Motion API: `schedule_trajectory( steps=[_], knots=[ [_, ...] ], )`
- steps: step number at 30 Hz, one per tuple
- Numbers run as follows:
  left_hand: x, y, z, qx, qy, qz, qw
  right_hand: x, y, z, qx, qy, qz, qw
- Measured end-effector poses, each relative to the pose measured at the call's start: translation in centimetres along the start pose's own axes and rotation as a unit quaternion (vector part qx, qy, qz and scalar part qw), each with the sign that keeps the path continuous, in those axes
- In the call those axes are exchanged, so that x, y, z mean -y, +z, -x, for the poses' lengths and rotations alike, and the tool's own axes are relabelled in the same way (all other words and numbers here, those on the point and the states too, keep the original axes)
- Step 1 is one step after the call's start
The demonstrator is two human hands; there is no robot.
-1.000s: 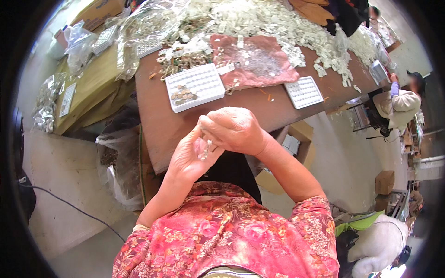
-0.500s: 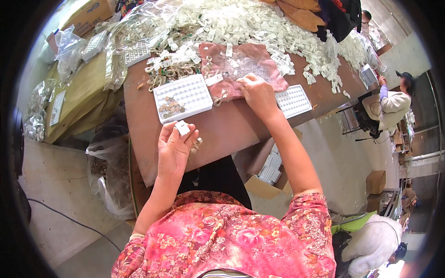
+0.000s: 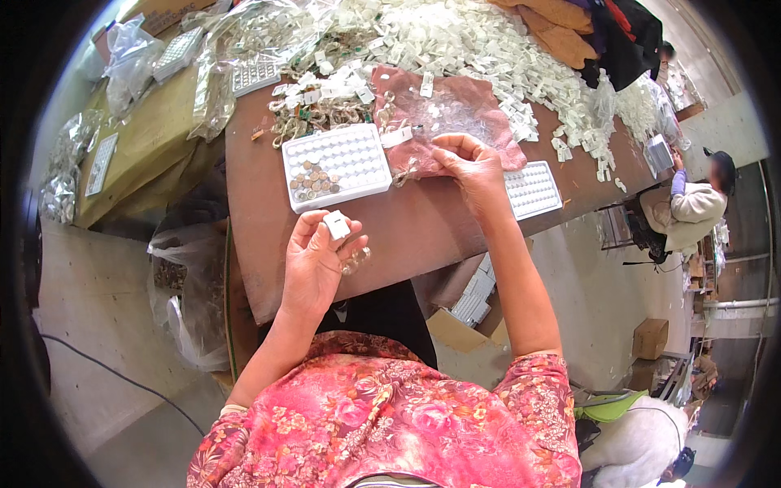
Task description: The person repeatedly picks small white plastic components and metallic parts from a cluttered table, inserts the metal piece into the plastic housing, and places the assembled unit into a white tray. The process is repeated continuously throughout the clip.
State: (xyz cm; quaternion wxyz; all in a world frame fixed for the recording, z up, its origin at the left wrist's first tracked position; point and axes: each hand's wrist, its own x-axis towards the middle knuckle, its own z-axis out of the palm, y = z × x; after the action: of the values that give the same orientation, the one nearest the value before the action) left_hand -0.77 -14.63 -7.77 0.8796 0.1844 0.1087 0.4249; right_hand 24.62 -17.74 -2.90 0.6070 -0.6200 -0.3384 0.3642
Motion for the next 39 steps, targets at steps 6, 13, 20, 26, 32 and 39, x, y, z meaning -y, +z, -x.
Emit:
schedule_trajectory(
  steps=[6,13,20,26,32,39],
  knots=[
    [-0.1,0.0,-0.1,0.017,0.01,-0.043,0.999,2.0,3.4,3.0,0.063,0.003,-0.006,0.998],
    [-0.3,0.0,0.0,0.037,0.011,-0.044,0.998,2.3,7.2,5.8,0.148,-0.008,-0.008,0.989],
    [-0.5,0.6,0.1,-0.027,-0.025,-0.051,0.998,0.5,8.7,6.9,0.142,-0.034,0.024,0.989],
    [-0.7,0.7,0.1,-0.023,-0.034,-0.071,0.997,0.8,9.0,7.2,0.103,-0.148,0.146,0.973],
    [-0.5,0.5,0.2,-0.02,-0.039,-0.114,0.992,1.3,8.4,7.5,0.127,-0.161,0.219,0.954],
    [-0.6,0.9,0.0,-0.017,-0.037,-0.11,0.993,0.6,8.3,7.6,0.119,-0.196,0.173,0.958]
  ],
)
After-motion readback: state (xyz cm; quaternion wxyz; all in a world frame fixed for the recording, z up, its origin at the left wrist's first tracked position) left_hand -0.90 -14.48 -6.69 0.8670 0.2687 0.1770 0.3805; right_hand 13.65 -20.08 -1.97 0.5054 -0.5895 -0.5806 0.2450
